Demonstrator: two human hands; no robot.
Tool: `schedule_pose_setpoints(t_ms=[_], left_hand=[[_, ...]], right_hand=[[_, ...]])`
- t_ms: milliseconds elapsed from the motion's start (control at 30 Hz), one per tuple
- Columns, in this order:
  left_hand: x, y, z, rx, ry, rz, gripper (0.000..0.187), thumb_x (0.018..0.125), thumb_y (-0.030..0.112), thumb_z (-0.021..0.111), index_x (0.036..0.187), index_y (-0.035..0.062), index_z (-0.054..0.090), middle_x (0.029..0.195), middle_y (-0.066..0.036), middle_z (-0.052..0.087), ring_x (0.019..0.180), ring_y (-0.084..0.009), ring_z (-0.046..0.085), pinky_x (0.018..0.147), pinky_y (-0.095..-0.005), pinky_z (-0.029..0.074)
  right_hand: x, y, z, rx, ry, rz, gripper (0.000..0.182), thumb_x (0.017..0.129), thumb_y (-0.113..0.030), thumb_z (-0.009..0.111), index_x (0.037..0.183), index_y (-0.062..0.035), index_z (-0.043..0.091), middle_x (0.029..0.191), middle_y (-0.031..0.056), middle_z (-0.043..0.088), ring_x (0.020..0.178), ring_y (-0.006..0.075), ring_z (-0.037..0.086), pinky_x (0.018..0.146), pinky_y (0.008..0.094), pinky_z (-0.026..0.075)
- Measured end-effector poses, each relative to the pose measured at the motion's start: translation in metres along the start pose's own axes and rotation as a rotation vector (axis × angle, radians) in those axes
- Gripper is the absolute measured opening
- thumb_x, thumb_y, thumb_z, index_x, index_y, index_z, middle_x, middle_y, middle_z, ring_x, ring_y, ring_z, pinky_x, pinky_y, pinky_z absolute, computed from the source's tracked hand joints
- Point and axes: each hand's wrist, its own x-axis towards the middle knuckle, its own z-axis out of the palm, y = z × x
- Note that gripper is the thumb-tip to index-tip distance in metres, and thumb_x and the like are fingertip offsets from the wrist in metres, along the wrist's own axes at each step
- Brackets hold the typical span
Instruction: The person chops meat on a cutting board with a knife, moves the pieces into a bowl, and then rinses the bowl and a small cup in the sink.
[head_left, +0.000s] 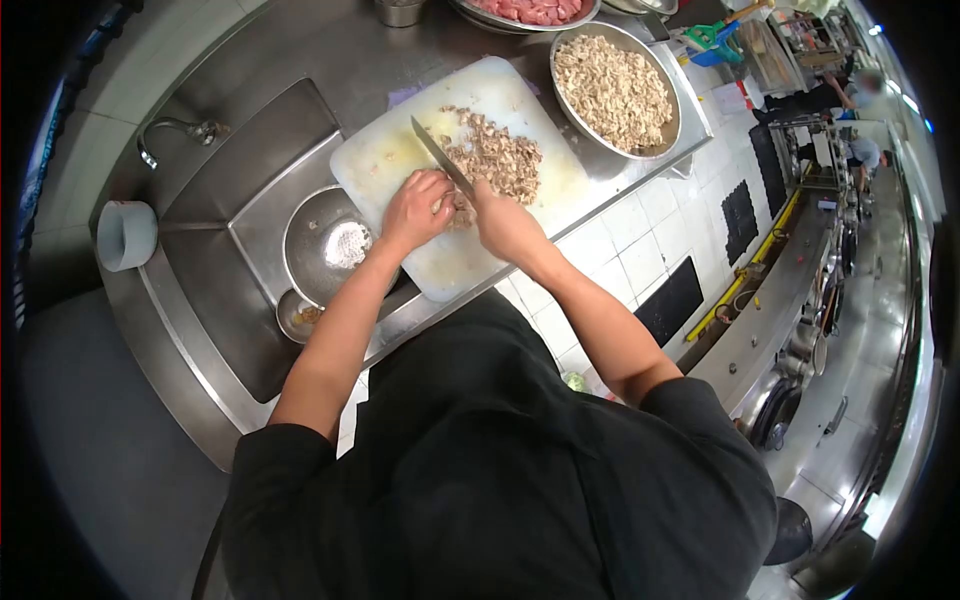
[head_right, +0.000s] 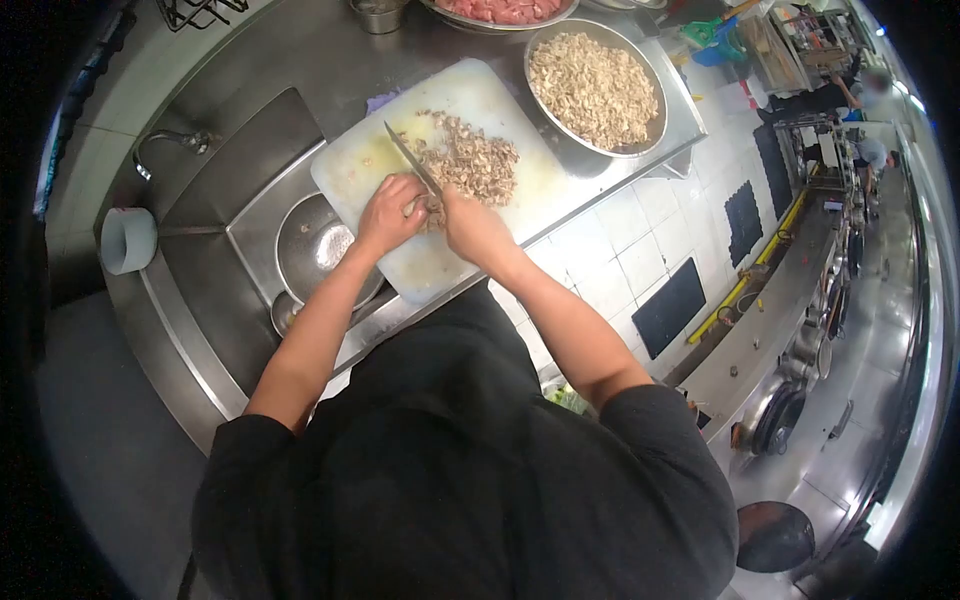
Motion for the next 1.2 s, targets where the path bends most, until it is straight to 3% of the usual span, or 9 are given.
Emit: schedule_pose_setpoints(t_ms=[167,300,400,533,700,900,1000,1100,1200], left_hand=[[0.001,-0.001,0.001,0.001,0.005,0.015,0.018,0.084,0.009,0.071,0.101,0.0025,0.073,0.111,-0.014,0.071,0.108,-0.0346,0.064,0.095,-0.0431,0.054],[-0.001,-0.002,0.003,0.005,0.033,0.019,0.016,0.084,0.007,0.071,0.100,0.0023,0.071,0.108,-0.014,0.070,0.108,-0.0358,0.064,0.094,-0.0436,0.054],[-0.002,-0.001,0.002,0.020,0.013,0.008,0.019,0.084,0.009,0.071,0.101,0.0014,0.073,0.111,-0.014,0.072,0.108,-0.0333,0.065,0.096,-0.0422,0.054],[-0.005,0.000,0.003,0.027,-0.010,0.021,0.018,0.084,0.009,0.071,0.100,0.0016,0.073,0.111,-0.014,0.072,0.107,-0.0333,0.065,0.096,-0.0421,0.054],[-0.002,0.001,0.000,0.002,-0.001,0.008,0.016,0.084,0.008,0.071,0.098,0.0013,0.073,0.111,-0.014,0.072,0.107,-0.0337,0.065,0.094,-0.0424,0.055],[-0.003,-0.002,0.001,-0.001,0.013,0.040,0.013,0.084,0.008,0.071,0.096,0.0012,0.073,0.110,-0.015,0.072,0.107,-0.0350,0.065,0.093,-0.0429,0.055],[-0.004,-0.003,0.004,0.001,0.034,0.029,0.014,0.084,0.008,0.071,0.096,0.0009,0.073,0.109,-0.015,0.072,0.107,-0.0352,0.065,0.093,-0.0429,0.055],[-0.003,-0.001,0.001,0.008,0.006,0.012,0.014,0.084,0.007,0.071,0.096,0.0002,0.073,0.108,-0.015,0.071,0.107,-0.0353,0.064,0.093,-0.0430,0.055],[-0.002,0.000,-0.001,-0.001,0.003,0.027,0.014,0.084,0.007,0.071,0.096,-0.0001,0.072,0.107,-0.015,0.070,0.106,-0.0354,0.064,0.093,-0.0431,0.055]], right_hand=[[-0.031,-0.006,0.020,0.030,-0.007,0.134,0.019,0.097,-0.006,0.049,0.113,0.0033,0.047,0.085,0.0357,0.069,0.084,0.0535,0.070,0.076,0.0631,0.053],[0.007,-0.008,0.003,0.053,-0.044,0.115,0.021,0.097,-0.004,0.045,0.116,0.0037,0.047,0.086,0.0369,0.068,0.088,0.0541,0.069,0.080,0.0650,0.051],[-0.030,-0.011,-0.008,0.051,-0.064,0.087,0.021,0.097,-0.005,0.045,0.116,0.0037,0.047,0.086,0.0360,0.069,0.084,0.0542,0.069,0.076,0.0642,0.053],[-0.001,0.000,0.039,0.104,0.031,0.136,0.018,0.098,-0.007,0.050,0.112,0.0032,0.048,0.089,0.0375,0.068,0.089,0.0562,0.067,0.078,0.0630,0.051],[-0.009,-0.011,-0.005,0.095,-0.007,0.054,0.025,0.092,0.000,0.049,0.116,0.0073,0.047,0.083,0.0358,0.069,0.085,0.0561,0.068,0.080,0.0650,0.052],[0.010,0.005,0.043,0.142,0.033,0.089,0.031,0.091,0.002,0.047,0.121,0.0104,0.045,0.084,0.0383,0.068,0.085,0.0562,0.069,0.082,0.0644,0.051],[-0.004,-0.005,0.000,0.161,-0.030,0.055,0.028,0.093,-0.001,0.049,0.119,0.0085,0.047,0.084,0.0379,0.068,0.085,0.0560,0.069,0.082,0.0634,0.052],[-0.033,-0.010,0.028,0.118,0.005,0.143,0.023,0.095,-0.005,0.052,0.114,0.0068,0.049,0.084,0.0374,0.068,0.086,0.0561,0.069,0.082,0.0624,0.053],[0.010,-0.004,0.043,0.164,0.055,0.127,0.024,0.095,-0.005,0.051,0.115,0.0073,0.050,0.086,0.0372,0.069,0.087,0.0559,0.069,0.083,0.0611,0.053]])
